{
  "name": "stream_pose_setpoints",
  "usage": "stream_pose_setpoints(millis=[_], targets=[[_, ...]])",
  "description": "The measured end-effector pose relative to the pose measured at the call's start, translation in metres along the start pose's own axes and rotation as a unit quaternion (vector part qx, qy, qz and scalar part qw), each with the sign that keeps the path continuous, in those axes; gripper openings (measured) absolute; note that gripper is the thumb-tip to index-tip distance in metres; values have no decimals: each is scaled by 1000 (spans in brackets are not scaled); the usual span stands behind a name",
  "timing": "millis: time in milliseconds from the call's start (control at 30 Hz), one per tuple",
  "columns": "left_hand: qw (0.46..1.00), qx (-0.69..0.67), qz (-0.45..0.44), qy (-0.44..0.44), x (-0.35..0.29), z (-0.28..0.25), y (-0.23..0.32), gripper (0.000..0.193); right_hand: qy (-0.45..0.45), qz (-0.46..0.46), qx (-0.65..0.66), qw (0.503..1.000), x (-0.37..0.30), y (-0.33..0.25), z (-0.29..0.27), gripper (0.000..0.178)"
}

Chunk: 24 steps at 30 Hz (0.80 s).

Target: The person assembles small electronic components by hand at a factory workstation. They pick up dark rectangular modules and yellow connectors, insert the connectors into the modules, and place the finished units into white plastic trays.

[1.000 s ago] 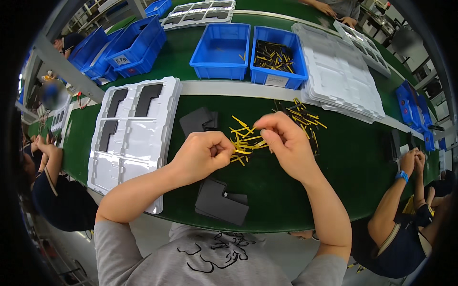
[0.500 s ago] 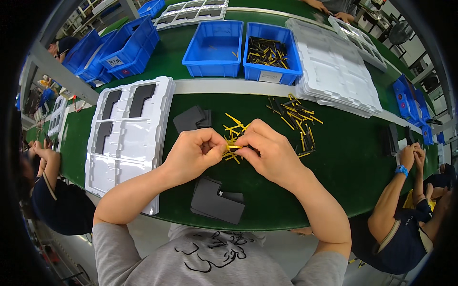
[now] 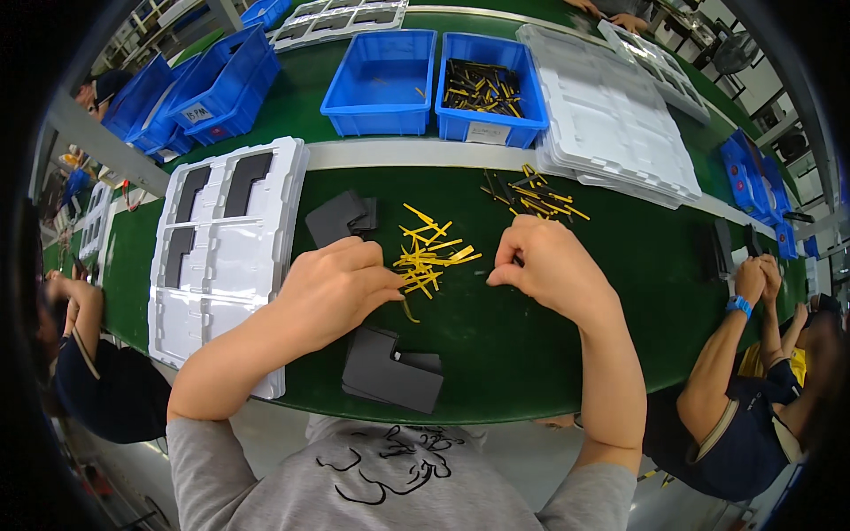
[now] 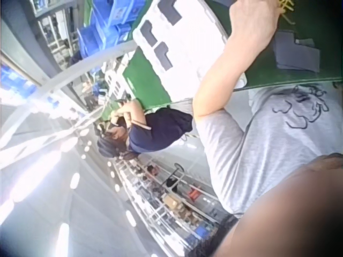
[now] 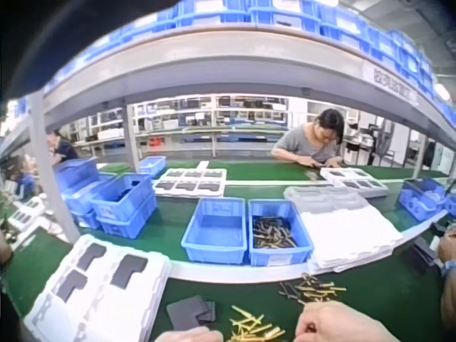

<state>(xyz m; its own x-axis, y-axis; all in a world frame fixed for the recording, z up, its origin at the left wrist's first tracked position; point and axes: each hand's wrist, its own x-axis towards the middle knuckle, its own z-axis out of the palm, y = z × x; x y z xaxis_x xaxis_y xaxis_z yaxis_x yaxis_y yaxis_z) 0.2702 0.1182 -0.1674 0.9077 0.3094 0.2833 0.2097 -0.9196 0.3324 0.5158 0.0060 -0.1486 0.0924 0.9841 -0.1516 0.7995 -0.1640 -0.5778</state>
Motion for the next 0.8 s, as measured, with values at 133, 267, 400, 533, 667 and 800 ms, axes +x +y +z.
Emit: stream_pose_setpoints(millis=[133, 267, 400, 533, 667, 800], targets=[[994, 38, 8, -100, -4, -31, 8, 40, 12, -66, -55, 996, -2, 18, 9, 9], [979, -15, 52, -194, -13, -54, 10, 66, 45, -40, -34, 998, -6, 4, -3, 6], [970, 5, 59, -234, -14, -56, 17, 72, 79, -57, -7, 995, -1, 3, -3, 14], [970, 4, 54, -236, -16, -54, 16, 69, 94, -59, 15, 994, 2, 3, 2, 19], [971, -12, 44, -235, -14, -57, 18, 62, 100, -61, -4, 993, 2, -2, 3, 17], [975, -67, 30, -209, -13, -53, 19, 51, 118, -74, 56, 989, 5, -5, 12, 14]])
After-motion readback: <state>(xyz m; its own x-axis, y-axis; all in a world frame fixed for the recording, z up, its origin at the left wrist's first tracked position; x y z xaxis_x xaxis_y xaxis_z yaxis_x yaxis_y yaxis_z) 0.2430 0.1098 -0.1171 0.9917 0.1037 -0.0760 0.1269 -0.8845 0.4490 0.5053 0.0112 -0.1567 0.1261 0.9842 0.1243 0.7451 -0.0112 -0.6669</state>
